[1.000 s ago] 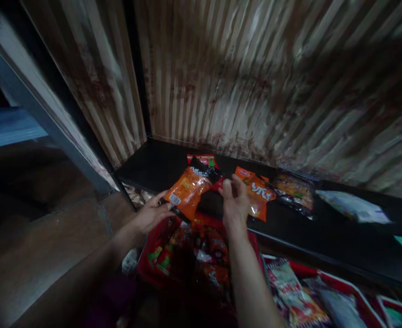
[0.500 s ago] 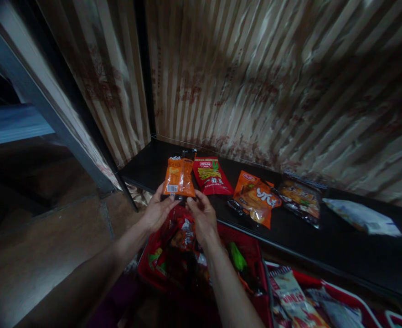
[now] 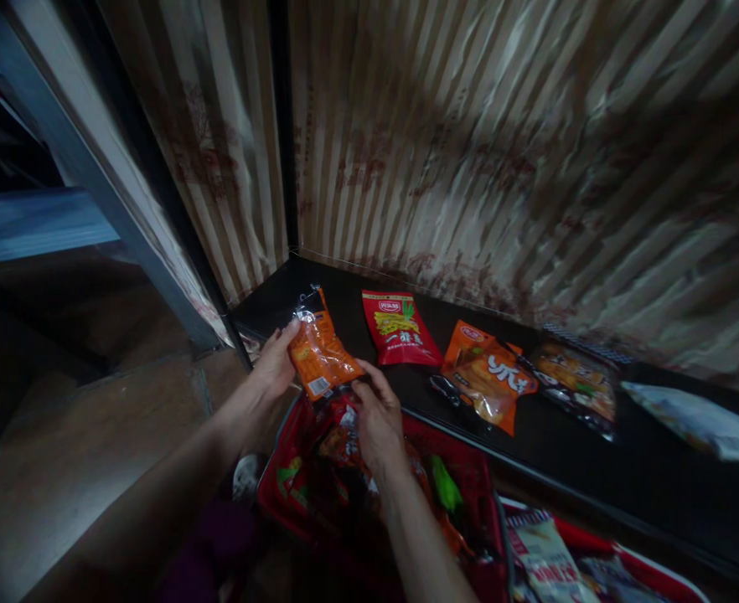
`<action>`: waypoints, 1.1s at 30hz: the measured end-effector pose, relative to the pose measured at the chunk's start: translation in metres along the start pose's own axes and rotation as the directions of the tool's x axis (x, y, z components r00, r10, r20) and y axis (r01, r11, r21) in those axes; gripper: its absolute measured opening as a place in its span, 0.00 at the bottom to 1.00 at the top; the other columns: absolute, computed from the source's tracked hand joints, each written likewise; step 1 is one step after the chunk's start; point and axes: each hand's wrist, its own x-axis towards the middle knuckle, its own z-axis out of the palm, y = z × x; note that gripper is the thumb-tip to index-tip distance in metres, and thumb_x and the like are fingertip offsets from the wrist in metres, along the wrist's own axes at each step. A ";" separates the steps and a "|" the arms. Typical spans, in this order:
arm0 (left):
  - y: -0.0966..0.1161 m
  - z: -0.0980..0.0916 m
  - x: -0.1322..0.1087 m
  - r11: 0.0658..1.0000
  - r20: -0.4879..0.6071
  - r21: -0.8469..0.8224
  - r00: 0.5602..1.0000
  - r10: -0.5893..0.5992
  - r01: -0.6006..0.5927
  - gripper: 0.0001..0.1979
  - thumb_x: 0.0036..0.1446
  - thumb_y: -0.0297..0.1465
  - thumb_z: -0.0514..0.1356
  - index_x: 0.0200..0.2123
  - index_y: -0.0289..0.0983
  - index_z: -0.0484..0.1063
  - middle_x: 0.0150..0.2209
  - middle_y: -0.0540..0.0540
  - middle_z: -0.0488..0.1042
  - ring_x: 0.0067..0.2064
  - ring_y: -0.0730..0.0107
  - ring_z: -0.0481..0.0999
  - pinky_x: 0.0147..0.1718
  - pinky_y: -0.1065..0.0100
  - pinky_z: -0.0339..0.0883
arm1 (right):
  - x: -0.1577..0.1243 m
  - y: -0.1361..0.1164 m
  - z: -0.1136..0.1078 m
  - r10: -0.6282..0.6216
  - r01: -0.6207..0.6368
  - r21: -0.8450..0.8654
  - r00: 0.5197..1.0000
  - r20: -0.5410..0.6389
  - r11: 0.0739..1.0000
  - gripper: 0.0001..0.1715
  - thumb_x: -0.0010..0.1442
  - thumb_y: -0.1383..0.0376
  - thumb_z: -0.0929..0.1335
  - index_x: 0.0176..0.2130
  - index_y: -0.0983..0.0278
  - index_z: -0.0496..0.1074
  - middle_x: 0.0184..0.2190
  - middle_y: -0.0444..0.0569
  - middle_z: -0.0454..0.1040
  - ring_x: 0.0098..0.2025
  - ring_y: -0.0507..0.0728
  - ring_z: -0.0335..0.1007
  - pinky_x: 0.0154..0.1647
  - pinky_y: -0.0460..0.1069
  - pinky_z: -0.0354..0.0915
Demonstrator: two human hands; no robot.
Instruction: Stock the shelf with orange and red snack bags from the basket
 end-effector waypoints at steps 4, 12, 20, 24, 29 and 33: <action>0.009 -0.008 0.012 0.995 -0.082 0.031 0.992 0.094 -0.092 0.24 0.33 0.34 0.74 0.36 0.38 0.71 0.32 0.51 0.76 0.32 0.73 0.74 0.37 0.69 0.67 | -0.002 0.001 -0.001 0.001 -0.001 -0.039 1.000 -0.009 0.999 0.21 0.37 0.65 0.73 0.37 0.59 0.75 0.27 0.39 0.77 0.24 0.50 0.66 0.26 0.46 0.62; 0.040 -0.018 0.018 0.966 0.106 0.253 0.994 0.016 -0.043 0.21 0.34 0.36 0.73 0.35 0.38 0.76 0.32 0.49 0.76 0.32 0.73 0.73 0.33 0.71 0.66 | -0.001 -0.005 -0.010 -0.036 0.034 -0.131 0.999 -0.015 0.991 0.19 0.37 0.64 0.74 0.34 0.60 0.76 0.28 0.41 0.76 0.25 0.51 0.66 0.23 0.46 0.61; 0.053 -0.025 0.023 0.928 0.163 0.373 0.985 -0.048 -0.016 0.18 0.35 0.33 0.72 0.33 0.36 0.77 0.28 0.49 0.77 0.28 0.74 0.72 0.32 0.70 0.65 | -0.003 -0.005 -0.016 0.018 -0.012 -0.106 0.998 0.052 0.994 0.25 0.38 0.59 0.78 0.38 0.60 0.76 0.31 0.43 0.76 0.24 0.51 0.67 0.22 0.46 0.63; 0.046 -0.023 0.024 0.959 0.068 0.283 0.997 -0.027 0.007 0.16 0.31 0.29 0.72 0.28 0.34 0.76 0.25 0.50 0.75 0.27 0.74 0.72 0.31 0.70 0.65 | -0.001 -0.003 -0.016 -0.034 0.033 -0.051 0.999 -0.024 0.998 0.22 0.36 0.59 0.78 0.34 0.60 0.76 0.27 0.42 0.76 0.23 0.50 0.66 0.21 0.46 0.63; 0.035 -0.020 0.023 0.962 -0.005 0.273 1.000 -0.002 0.003 0.14 0.31 0.29 0.71 0.25 0.34 0.74 0.24 0.51 0.74 0.26 0.74 0.71 0.31 0.70 0.65 | 0.005 0.000 -0.016 -0.068 0.069 0.002 0.993 -0.099 0.998 0.18 0.35 0.59 0.78 0.29 0.61 0.75 0.28 0.42 0.75 0.25 0.50 0.66 0.22 0.45 0.62; 0.034 -0.016 0.023 0.953 0.000 0.302 1.000 -0.020 0.020 0.12 0.32 0.28 0.70 0.24 0.33 0.73 0.22 0.51 0.73 0.24 0.74 0.70 0.29 0.70 0.64 | 0.012 0.007 -0.027 -0.272 0.241 -0.254 0.958 -0.093 0.937 0.24 0.44 0.55 0.74 0.41 0.60 0.73 0.30 0.43 0.73 0.31 0.53 0.68 0.33 0.50 0.66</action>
